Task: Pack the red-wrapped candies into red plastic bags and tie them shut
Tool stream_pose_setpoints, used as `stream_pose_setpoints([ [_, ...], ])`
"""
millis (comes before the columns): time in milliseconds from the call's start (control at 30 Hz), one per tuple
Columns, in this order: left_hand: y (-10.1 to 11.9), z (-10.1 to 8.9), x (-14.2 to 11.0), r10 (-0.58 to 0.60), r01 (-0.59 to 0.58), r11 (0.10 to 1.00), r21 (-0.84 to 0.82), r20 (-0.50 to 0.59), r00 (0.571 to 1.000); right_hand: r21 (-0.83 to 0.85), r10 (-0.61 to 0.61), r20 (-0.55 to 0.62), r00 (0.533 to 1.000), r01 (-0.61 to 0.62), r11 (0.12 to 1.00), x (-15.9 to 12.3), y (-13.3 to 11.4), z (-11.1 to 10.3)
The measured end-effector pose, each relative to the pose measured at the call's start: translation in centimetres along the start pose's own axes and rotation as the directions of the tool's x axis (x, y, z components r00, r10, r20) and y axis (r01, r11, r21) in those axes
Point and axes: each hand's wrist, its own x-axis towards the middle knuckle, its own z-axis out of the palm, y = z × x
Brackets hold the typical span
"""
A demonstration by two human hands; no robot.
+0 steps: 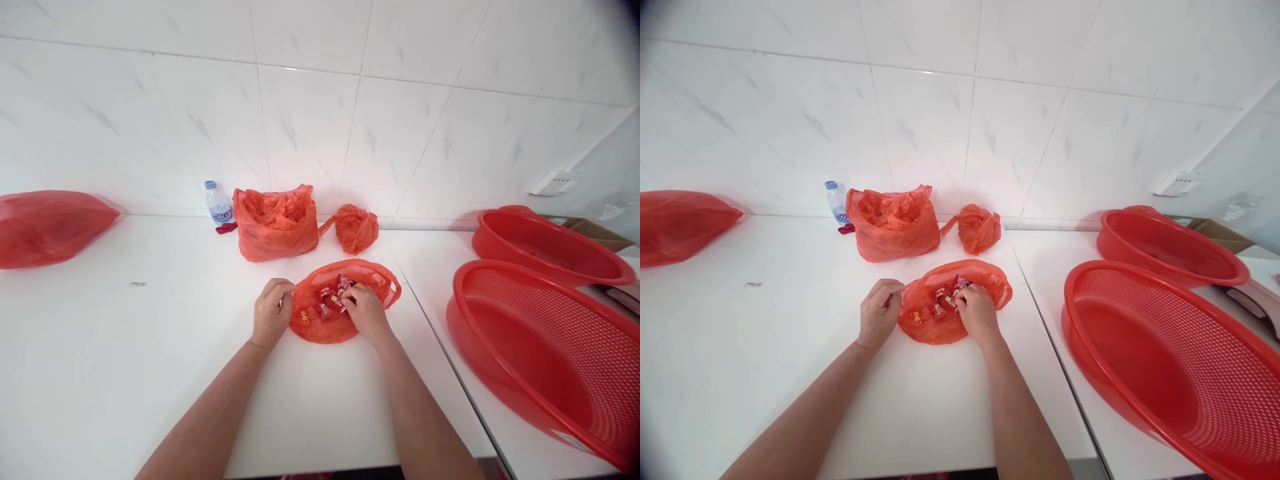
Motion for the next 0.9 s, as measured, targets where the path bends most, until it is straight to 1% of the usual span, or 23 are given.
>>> stream_pose_setpoints([
  [67,0.02,0.0,-0.01,0.0,0.001,1.0,-0.006,0.007,1.0,0.021,0.014,-0.005,1.0,-0.014,1.0,-0.01,-0.2,-0.16],
  [333,0.06,-0.06,0.0,0.004,-0.004,1.0,-0.014,0.011,1.0,0.079,0.126,0.043,0.991,-0.129,0.988,-0.18,-0.65,-0.43],
  [500,0.16,-0.12,0.01,-0.022,0.022,1.0,-0.001,0.023,0.999,0.07,0.123,0.09,0.988,-0.129,0.989,-0.15,-0.37,-0.4],
  [600,0.25,-0.09,0.04,-0.018,0.019,1.0,-0.004,0.03,0.999,0.053,0.129,0.104,0.986,-0.135,0.989,-0.16,-0.3,-0.37],
  [900,0.21,0.04,0.17,0.004,-0.004,1.0,0.001,0.034,0.999,0.053,0.134,0.1,0.986,-0.14,0.989,-0.03,-0.29,-0.26],
])
